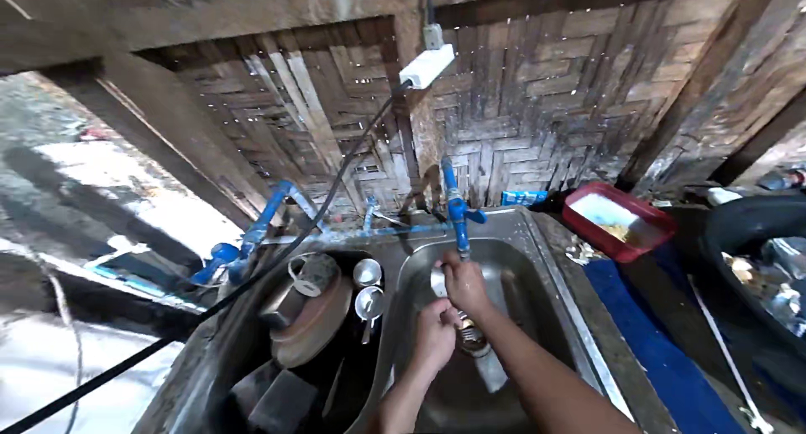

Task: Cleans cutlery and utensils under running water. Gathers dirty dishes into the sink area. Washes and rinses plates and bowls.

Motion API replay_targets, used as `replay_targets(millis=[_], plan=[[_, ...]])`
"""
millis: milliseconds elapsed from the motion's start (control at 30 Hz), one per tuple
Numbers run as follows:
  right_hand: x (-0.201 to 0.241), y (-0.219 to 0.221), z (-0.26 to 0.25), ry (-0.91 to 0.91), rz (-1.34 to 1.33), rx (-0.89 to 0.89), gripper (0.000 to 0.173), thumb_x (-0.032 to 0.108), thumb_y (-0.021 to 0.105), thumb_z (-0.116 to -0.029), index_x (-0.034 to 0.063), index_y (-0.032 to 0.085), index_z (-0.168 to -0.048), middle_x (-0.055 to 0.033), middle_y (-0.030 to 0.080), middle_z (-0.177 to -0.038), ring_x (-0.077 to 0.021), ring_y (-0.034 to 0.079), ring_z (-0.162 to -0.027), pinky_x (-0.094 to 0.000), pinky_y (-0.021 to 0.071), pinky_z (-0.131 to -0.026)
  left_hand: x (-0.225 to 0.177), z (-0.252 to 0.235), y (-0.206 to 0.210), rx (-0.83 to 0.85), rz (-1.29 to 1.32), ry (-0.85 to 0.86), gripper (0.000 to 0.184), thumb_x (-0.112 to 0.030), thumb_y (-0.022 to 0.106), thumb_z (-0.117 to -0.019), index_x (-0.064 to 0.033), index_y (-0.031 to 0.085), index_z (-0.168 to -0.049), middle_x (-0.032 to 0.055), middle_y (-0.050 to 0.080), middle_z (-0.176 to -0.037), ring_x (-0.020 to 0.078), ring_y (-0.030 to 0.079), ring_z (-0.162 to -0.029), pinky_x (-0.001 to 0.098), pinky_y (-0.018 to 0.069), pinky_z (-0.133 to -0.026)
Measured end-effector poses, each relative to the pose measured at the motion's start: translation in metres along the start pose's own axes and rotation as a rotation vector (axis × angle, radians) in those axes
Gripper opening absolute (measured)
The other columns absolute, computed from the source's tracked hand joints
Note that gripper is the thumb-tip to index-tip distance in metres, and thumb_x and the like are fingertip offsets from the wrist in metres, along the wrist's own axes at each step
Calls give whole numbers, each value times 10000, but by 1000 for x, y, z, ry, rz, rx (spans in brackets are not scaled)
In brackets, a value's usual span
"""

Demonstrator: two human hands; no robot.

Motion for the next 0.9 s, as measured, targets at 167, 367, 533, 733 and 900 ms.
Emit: replay_targets(millis=[167,367,533,733,900], plan=[[0,-13,-3,-33,16,-31,255,153,513,-1011,128,741,-1125,-81,735,-1119,-248,685,-1099,-488,539,-1001,-3,-8,-2,41,-9,96,176,-125,567,-992,-74,734,-973,10,729,-901,111,692,-858,345,578,-835],[-3,-8,11,-296,-35,-220,295,115,461,-983,88,754,-1014,-73,758,-1105,-212,676,-1170,-442,485,-1106,-7,-24,-2,19,72,129,142,-103,618,-952,-50,729,-1023,31,734,-910,112,702,-851,339,594,-822],[-15,-21,16,-225,-108,-350,283,82,483,-989,42,751,-1070,-102,738,-1136,-226,664,-1170,-432,503,-1081,-9,-23,8,46,121,195,154,-89,576,-963,-67,729,-956,6,716,-848,97,675,-761,310,578,-728],[-34,-29,14,-211,-154,-412,296,77,460,-967,74,752,-1019,-74,741,-1113,-207,675,-1129,-426,531,-1027,-14,-31,16,115,94,217,161,-103,564,-1000,-62,719,-983,10,723,-876,95,654,-706,290,562,-658],[-38,-32,3,-187,-141,-383,291,105,451,-985,73,735,-1042,-74,752,-1024,-210,710,-1035,-457,559,-972,-13,-41,12,137,62,268,179,-66,536,-993,-46,706,-939,13,728,-857,96,686,-794,292,576,-756]])
Point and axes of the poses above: each hand's wrist, its own z-axis away from the middle knuckle, its own y-axis out of the palm, x = y × z, the point moved 4 cm from there along -z, towards the middle knuckle
